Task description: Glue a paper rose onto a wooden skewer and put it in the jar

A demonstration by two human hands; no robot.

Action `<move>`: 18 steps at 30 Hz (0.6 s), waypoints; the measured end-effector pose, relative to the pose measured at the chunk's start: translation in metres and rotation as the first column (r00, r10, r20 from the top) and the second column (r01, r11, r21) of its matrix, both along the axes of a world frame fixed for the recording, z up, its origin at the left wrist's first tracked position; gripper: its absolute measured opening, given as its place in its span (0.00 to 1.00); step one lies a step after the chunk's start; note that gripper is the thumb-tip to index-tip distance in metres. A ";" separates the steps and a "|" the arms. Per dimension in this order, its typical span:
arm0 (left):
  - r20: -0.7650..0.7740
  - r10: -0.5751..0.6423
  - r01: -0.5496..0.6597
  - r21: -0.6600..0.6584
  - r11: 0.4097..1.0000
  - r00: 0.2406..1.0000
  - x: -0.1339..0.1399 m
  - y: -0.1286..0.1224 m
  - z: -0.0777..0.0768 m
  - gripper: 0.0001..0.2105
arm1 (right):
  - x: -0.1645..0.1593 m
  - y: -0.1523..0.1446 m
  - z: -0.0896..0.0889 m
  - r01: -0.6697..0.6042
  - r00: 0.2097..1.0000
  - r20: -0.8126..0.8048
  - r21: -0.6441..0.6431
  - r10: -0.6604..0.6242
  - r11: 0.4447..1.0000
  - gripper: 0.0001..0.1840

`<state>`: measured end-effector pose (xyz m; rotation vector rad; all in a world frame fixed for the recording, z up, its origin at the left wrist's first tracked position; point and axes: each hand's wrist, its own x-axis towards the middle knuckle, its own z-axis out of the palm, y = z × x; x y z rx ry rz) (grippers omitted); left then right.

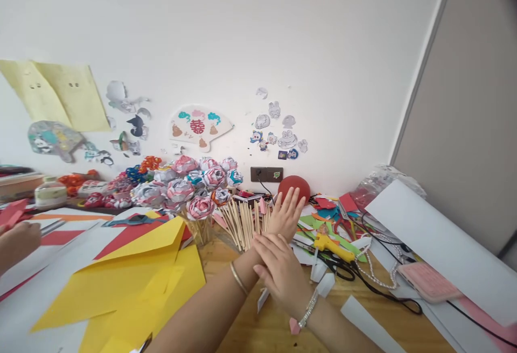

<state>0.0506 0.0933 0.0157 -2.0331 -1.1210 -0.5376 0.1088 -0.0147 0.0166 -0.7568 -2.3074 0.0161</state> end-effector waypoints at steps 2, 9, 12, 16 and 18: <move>-0.015 -0.003 0.003 -0.010 1.000 1.000 0.004 0.001 0.002 0.28 | -0.003 -0.010 0.003 -0.146 0.989 0.023 0.061 0.144 0.987 0.26; 0.016 0.032 -0.031 -0.061 0.998 0.999 0.013 0.020 0.000 0.27 | -0.023 -0.036 -0.002 -0.355 0.932 0.008 0.208 0.361 0.911 0.29; 0.050 0.059 -0.054 -0.086 0.995 0.997 0.012 0.031 -0.002 0.28 | -0.021 -0.042 0.002 -0.324 0.938 -0.026 0.280 0.345 0.903 0.17; 0.103 0.102 -0.091 -0.110 0.990 0.989 0.006 0.040 -0.003 0.30 | -0.020 -0.057 -0.007 -0.173 0.947 -0.193 0.375 0.259 0.911 0.08; 0.137 0.130 -0.114 -0.117 0.987 0.982 0.001 0.044 -0.003 0.31 | -0.021 -0.064 -0.018 -0.110 0.939 -0.261 0.392 0.225 0.913 0.09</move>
